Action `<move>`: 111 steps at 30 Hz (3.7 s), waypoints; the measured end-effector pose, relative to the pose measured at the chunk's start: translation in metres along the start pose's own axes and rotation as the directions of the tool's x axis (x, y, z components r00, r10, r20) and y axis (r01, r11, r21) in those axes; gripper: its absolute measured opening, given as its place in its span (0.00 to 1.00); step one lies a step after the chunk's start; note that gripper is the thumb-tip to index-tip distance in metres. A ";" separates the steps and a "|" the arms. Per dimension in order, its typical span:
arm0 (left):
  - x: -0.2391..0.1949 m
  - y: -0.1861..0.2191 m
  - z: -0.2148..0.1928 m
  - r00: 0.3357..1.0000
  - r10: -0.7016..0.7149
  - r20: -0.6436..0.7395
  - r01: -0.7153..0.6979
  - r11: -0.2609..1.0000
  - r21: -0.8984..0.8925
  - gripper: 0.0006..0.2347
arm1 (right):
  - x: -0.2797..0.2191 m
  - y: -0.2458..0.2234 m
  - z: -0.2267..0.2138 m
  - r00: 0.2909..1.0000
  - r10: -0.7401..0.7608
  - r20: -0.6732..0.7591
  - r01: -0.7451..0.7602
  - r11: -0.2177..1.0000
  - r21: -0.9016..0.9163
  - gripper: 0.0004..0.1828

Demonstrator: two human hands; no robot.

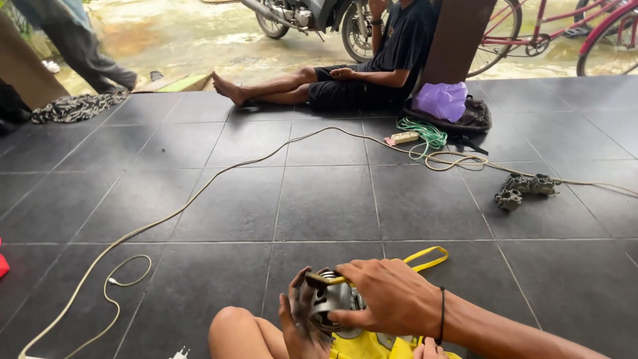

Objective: The person sits on the floor and uses a small brush to clean a cylindrical metal part, scrubbing its surface and grooves. They rotate the part to access different areas and continue scrubbing with the brush.

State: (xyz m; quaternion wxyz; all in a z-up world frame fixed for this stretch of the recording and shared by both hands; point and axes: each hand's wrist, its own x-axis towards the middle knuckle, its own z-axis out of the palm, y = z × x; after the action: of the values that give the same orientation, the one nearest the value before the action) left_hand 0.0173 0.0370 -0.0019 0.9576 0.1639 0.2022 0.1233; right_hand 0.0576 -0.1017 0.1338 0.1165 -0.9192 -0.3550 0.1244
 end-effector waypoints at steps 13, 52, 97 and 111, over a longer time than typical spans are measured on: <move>0.016 -0.019 0.004 0.911 -0.412 -0.005 0.408 0.904 -0.131 0.21 | 0.002 0.031 0.020 0.991 0.077 -0.106 -0.067 0.993 0.095 0.39; 0.047 -0.013 -0.103 0.989 -0.058 -0.136 0.122 0.837 0.534 0.10 | -0.042 0.138 0.096 0.759 0.601 0.252 -0.592 0.797 -0.117 0.20; 0.126 -0.107 -0.242 0.398 -0.693 0.602 -0.885 -0.116 0.451 0.13 | 0.052 0.288 0.332 0.705 0.676 0.216 -0.698 0.714 0.043 0.24; 0.123 -0.105 -0.239 0.463 -0.724 0.511 -0.852 -0.207 0.480 0.13 | 0.064 0.304 0.332 0.642 0.719 0.267 -0.766 0.613 0.193 0.26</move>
State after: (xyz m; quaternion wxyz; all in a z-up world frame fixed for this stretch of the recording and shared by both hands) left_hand 0.0427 0.0413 -0.2891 0.3192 0.8802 -0.3335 -0.1106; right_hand 0.1900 -0.2354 -0.2804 0.1574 -0.9423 0.0725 0.2863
